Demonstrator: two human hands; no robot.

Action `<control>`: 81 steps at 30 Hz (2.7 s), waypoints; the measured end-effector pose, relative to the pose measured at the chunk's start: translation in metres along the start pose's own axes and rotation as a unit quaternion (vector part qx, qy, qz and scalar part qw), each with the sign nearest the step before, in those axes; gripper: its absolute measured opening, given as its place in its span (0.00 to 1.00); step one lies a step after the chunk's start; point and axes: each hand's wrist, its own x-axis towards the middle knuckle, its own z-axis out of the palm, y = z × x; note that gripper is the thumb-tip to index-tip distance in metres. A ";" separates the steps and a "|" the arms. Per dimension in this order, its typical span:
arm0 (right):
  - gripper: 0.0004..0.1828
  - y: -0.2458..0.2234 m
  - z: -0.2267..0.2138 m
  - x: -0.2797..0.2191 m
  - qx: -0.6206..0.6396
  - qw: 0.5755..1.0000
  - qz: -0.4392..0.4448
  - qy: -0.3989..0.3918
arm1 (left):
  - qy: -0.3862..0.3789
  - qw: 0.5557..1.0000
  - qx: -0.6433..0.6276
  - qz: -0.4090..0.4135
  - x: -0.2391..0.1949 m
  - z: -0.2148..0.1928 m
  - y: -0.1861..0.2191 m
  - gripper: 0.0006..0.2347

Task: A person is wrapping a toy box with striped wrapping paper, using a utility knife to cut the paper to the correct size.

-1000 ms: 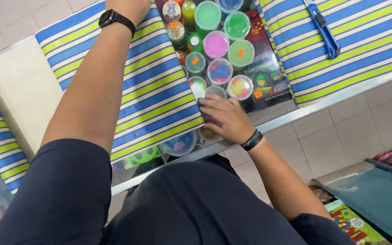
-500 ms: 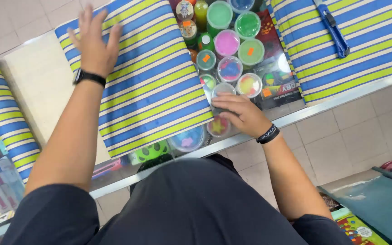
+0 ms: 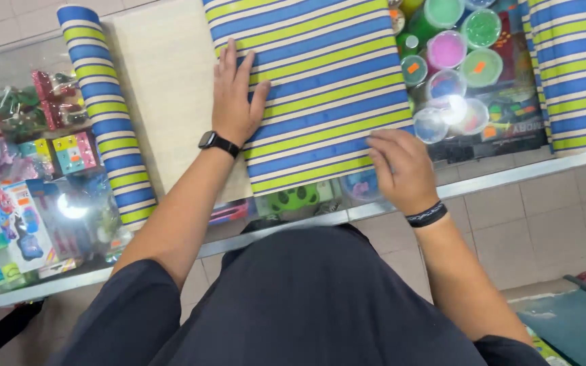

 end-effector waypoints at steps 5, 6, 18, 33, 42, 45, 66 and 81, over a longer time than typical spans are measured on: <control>0.12 -0.061 0.072 -0.007 -0.076 0.985 -0.096 -0.119 | -0.026 0.998 0.055 -0.015 0.000 0.001 0.009 0.29; 0.12 -0.068 0.086 -0.007 -0.081 0.985 -0.094 -0.120 | -0.027 0.998 0.050 -0.013 0.001 0.003 0.010 0.29; 0.30 -0.093 0.154 -0.016 -0.213 0.953 -0.071 -0.205 | 0.002 0.996 -0.060 0.060 0.004 0.015 0.005 0.24; 0.25 -0.093 0.150 -0.016 -0.134 0.972 -0.074 -0.177 | -0.032 0.998 0.011 0.060 0.001 0.009 0.014 0.25; 0.23 -0.092 0.150 -0.016 -0.116 0.975 -0.072 -0.173 | -0.018 0.999 -0.009 0.049 0.001 0.003 0.016 0.25; 0.22 -0.094 0.148 -0.014 -0.146 0.969 -0.083 -0.178 | -0.013 0.999 0.001 0.052 0.003 0.005 0.016 0.26; 0.24 -0.098 0.155 -0.022 -0.164 0.972 -0.071 -0.152 | -0.119 0.986 0.117 -0.023 0.041 -0.006 -0.009 0.38; 0.43 -0.052 0.144 0.064 -0.206 0.940 0.212 -0.173 | -0.115 0.989 0.089 0.036 0.065 -0.014 -0.023 0.47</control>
